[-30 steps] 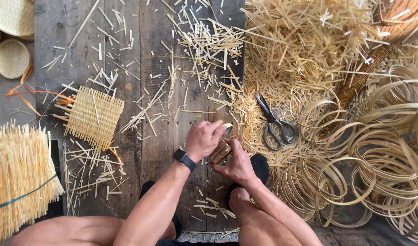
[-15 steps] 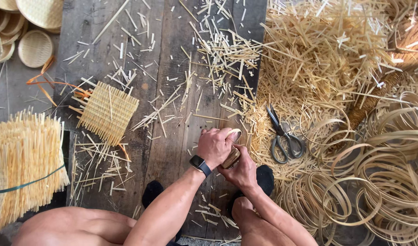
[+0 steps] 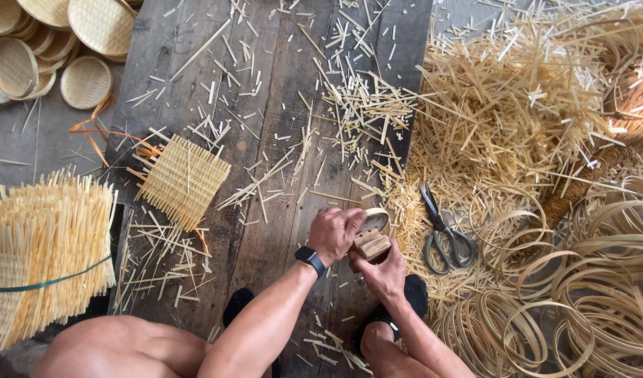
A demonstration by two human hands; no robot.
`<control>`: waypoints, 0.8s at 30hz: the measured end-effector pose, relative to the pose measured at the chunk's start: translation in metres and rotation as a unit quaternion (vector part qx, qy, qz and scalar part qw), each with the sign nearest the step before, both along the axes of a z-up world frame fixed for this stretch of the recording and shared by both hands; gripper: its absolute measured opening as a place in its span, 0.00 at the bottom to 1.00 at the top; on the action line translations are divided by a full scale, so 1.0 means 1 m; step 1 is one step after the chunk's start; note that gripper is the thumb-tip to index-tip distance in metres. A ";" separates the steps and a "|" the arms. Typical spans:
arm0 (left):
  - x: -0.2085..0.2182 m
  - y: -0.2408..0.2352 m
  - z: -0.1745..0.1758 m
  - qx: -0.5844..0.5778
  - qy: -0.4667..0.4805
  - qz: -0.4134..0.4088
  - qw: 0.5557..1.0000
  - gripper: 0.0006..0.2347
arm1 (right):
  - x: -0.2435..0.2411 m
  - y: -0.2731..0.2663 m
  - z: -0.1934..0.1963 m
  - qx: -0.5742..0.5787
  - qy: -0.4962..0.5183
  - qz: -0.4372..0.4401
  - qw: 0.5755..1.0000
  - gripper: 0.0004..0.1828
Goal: The person sits on the floor and weaves small round bamboo baskets. They place a woven bamboo mat over a wooden mold, fit a bamboo ring around the edge, and trim the excess mat with shears. The process is repeated for multiple baskets, with finished items stacked nearby.
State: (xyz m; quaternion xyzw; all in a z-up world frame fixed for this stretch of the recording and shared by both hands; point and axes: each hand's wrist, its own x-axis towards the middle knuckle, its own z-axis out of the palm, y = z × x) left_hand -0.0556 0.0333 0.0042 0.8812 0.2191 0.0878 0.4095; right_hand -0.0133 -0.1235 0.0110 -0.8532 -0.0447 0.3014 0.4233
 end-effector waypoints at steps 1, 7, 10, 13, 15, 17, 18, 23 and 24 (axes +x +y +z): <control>0.001 0.002 -0.003 0.014 -0.007 0.007 1.000 0.31 | 0.002 -0.001 -0.003 -0.008 0.007 0.005 1.000 0.37; 0.001 0.029 -0.033 -0.080 0.192 0.058 0.976 0.23 | 0.010 -0.032 -0.032 0.048 0.056 0.018 0.997 0.37; -0.017 0.067 -0.051 -0.060 0.292 -0.037 0.954 0.18 | 0.009 -0.065 -0.042 0.090 0.064 -0.005 0.994 0.37; -0.020 0.105 -0.067 -0.012 0.401 -0.118 0.909 0.11 | 0.006 -0.085 -0.052 0.139 0.071 -0.055 0.986 0.36; -0.005 0.132 -0.069 -0.109 0.416 -0.056 0.901 0.08 | 0.005 -0.094 -0.056 0.152 0.077 -0.088 0.981 0.36; 0.023 0.163 -0.062 -0.145 0.315 0.061 0.936 0.07 | 0.006 -0.101 -0.058 0.140 0.079 -0.115 0.980 0.35; 0.042 0.178 -0.056 -0.164 0.237 0.131 0.949 0.09 | 0.006 -0.104 -0.059 0.139 0.076 -0.119 0.980 0.34; 0.105 0.207 -0.025 -0.433 -0.003 0.268 0.861 0.10 | -0.002 -0.105 -0.064 0.180 0.095 -0.152 0.967 0.35; 0.111 0.202 -0.023 -0.441 0.014 0.242 0.864 0.12 | -0.002 -0.104 -0.065 0.188 0.098 -0.150 0.966 0.36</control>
